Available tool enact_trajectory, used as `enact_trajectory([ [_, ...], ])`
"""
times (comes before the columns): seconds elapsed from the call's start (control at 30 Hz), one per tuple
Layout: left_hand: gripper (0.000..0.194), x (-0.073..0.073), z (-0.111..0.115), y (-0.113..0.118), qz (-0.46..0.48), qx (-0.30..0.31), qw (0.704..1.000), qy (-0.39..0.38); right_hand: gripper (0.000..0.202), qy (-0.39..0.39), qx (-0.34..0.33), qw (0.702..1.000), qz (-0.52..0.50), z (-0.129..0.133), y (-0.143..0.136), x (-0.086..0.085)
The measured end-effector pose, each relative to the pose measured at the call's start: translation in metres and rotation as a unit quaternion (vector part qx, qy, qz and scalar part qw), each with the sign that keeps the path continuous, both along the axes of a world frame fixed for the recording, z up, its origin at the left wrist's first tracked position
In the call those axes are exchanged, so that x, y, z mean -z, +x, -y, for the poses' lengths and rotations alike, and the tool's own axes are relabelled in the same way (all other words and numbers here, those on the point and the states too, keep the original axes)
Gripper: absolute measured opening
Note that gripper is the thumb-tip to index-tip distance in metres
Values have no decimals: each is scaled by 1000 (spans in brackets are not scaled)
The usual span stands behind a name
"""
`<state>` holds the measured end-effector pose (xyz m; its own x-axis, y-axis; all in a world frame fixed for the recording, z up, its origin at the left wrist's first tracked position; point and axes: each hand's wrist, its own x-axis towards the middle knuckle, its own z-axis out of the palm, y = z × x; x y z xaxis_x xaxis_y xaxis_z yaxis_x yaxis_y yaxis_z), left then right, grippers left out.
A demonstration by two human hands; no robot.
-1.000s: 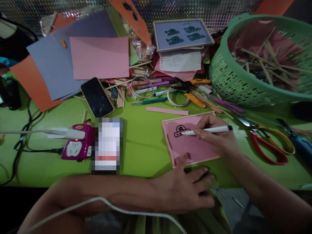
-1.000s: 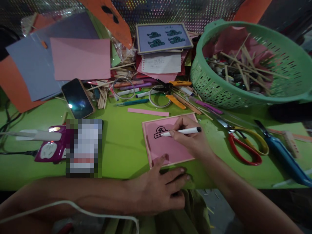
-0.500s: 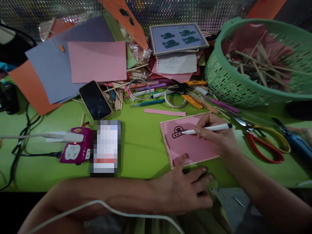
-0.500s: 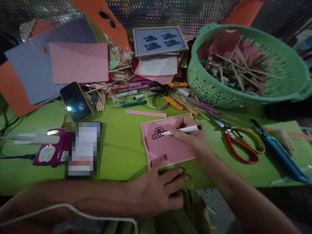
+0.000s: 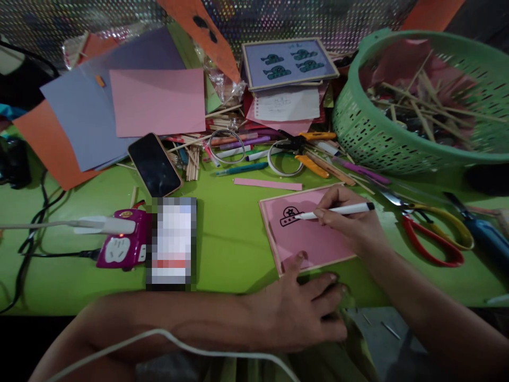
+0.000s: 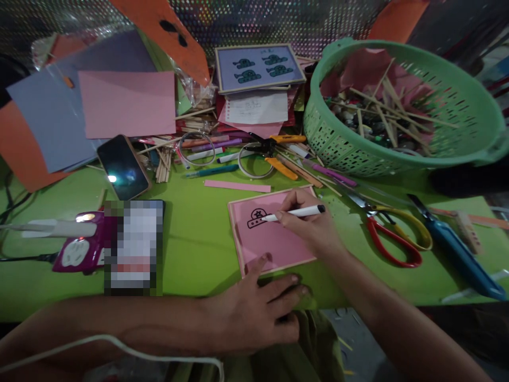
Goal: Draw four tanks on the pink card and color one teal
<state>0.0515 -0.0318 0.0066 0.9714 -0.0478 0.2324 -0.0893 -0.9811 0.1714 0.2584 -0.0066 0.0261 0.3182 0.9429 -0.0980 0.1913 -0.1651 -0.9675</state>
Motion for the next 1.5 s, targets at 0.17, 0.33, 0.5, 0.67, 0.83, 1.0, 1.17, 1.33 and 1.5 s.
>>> enact_trajectory([
  [0.17,21,4,1,0,21,0,1000,-5,23,3,1,1000,-4,-1,0,0],
  [0.33,22,1,0,1,2,10,1000,-4,23,-3,-5,1000,-5,-1,0,0],
  [0.5,20,0,-1,1,1,9,1000,-3,21,-3,-2,1000,-6,-1,1,1],
  [0.67,22,1,-1,0,1,9,1000,3,17,10,22,1000,-20,1,8,6],
  [0.83,21,1,-1,0,5,8,1000,-5,16,11,18,1000,-15,0,11,7],
  [1.0,23,-1,-2,0,-8,10,1000,-9,17,3,22,1000,-13,-1,7,3],
  [1.17,22,3,0,0,18,-5,1000,0,17,-2,19,1000,0,-1,6,0],
  [1.33,18,9,3,1,28,-3,1000,-7,16,-4,22,1000,13,-2,7,1],
  [1.5,20,6,1,1,-3,10,1000,-9,16,4,17,1000,18,-2,7,2],
])
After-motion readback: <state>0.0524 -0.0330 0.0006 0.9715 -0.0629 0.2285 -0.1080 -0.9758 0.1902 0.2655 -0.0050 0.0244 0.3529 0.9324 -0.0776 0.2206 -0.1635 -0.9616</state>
